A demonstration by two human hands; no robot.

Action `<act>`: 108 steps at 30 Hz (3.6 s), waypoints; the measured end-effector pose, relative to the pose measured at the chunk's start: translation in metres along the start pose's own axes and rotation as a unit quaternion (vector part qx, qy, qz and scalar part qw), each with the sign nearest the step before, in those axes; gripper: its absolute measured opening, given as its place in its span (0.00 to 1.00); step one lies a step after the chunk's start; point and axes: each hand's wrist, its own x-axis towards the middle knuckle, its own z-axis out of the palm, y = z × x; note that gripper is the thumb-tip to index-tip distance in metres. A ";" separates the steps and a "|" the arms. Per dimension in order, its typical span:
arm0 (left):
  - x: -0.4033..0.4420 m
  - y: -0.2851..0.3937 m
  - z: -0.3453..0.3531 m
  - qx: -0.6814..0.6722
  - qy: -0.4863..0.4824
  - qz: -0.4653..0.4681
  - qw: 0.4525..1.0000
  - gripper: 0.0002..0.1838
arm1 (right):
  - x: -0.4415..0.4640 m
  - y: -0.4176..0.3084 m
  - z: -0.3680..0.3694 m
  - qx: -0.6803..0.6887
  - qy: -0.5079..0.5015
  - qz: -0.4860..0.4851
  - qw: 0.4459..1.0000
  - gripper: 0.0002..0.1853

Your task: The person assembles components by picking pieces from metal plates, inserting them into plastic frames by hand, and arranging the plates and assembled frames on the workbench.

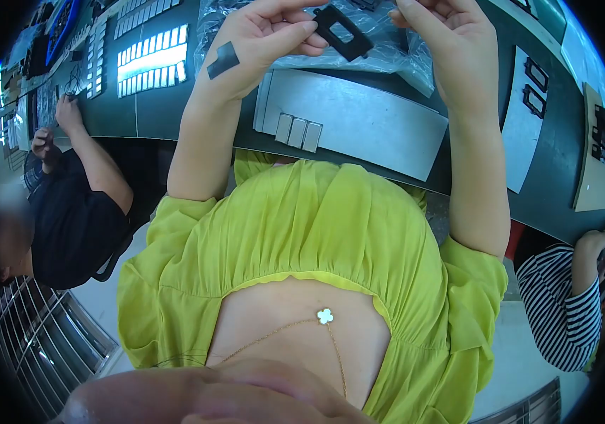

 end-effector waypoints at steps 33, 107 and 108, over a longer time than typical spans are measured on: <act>0.001 -0.023 0.031 0.036 0.012 0.183 0.982 0.24 | -0.022 0.010 0.031 -0.191 0.000 -0.142 0.971 0.14; -0.007 -0.007 0.021 0.123 0.089 0.253 0.956 0.07 | -0.102 0.011 -0.175 -0.396 0.245 0.055 0.883 0.15; -0.010 -0.003 0.027 0.152 0.086 0.260 0.950 0.07 | -0.103 0.010 -0.170 -0.426 0.249 0.052 0.868 0.15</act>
